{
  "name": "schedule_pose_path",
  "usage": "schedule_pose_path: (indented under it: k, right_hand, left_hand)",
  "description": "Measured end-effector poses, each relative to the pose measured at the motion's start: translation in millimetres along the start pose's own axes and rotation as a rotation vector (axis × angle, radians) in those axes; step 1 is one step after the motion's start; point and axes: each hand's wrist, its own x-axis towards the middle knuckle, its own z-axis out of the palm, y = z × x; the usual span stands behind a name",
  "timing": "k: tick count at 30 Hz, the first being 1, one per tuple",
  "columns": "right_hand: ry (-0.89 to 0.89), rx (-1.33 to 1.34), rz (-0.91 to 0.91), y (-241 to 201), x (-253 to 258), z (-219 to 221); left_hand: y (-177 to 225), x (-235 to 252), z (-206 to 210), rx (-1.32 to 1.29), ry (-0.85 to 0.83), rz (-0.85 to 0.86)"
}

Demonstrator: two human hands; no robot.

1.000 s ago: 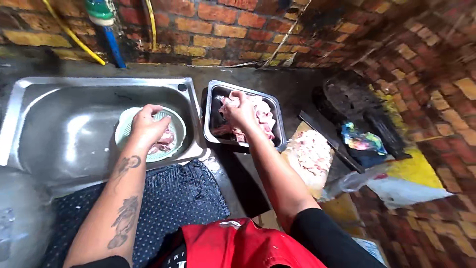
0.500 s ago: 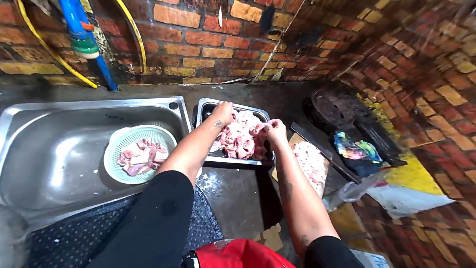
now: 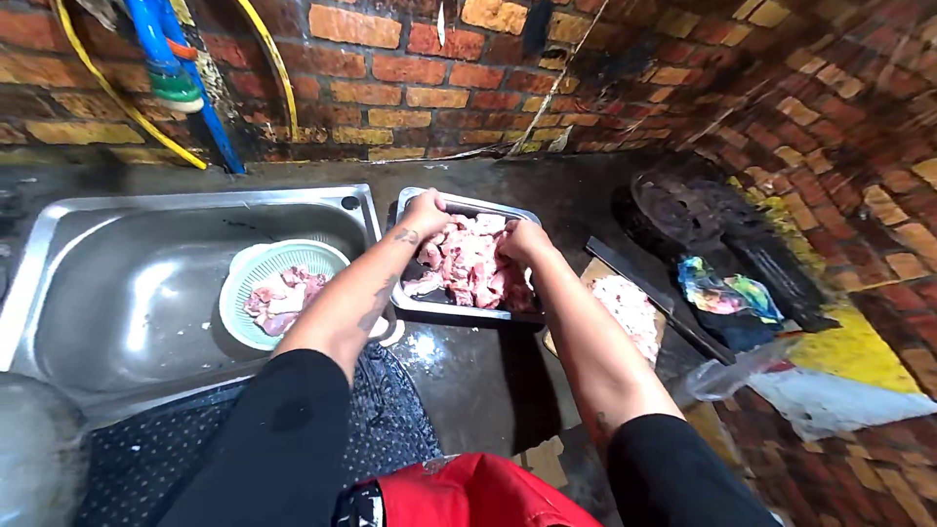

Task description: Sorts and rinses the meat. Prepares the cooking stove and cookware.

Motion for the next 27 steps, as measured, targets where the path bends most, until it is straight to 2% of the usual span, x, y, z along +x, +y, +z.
schedule_pose_path:
  k: [3,6,8,11,13,14,16,19,22,25,27]
  right_hand:
    - [0.104,0.105,-0.026,-10,-18,-14]
    - [0.145,0.438,-0.122,-42,-43,-20]
    - [0.022,0.680,-0.218,-79,-65,-8]
    - [-0.233,0.910,-0.402,-137,-97,22]
    - [-0.279,0.860,-0.525,-160,-101,35]
    - [-0.220,0.770,-0.543,-165,-97,35]
    - [-0.011,0.575,-0.503,-160,-76,28]
    - [0.189,0.361,-0.287,-127,-32,11]
    - [0.152,0.154,-0.088,-83,4,1]
    - [0.029,-0.016,-0.071,-46,31,10]
    - [-0.001,-0.033,-0.046,-35,35,14]
  left_hand:
    - [-11,-50,-49,-0.147,0.104,0.009]
    - [-21,-120,-100,-0.005,0.164,-0.001]
    - [-29,-160,-123,0.102,0.238,-0.063]
    - [-47,-190,-140,0.217,0.360,-0.149]
    - [-50,-197,-144,0.267,0.391,-0.181]
    - [-50,-199,-145,0.278,0.401,-0.179]
    - [-48,-197,-145,0.277,0.407,-0.150]
    - [-44,-178,-128,0.261,0.349,-0.029]
    - [-27,-132,-95,0.284,0.167,0.123]
    - [-12,-68,-52,0.313,0.006,0.288]
    - [-4,-27,-24,0.354,-0.094,0.339]
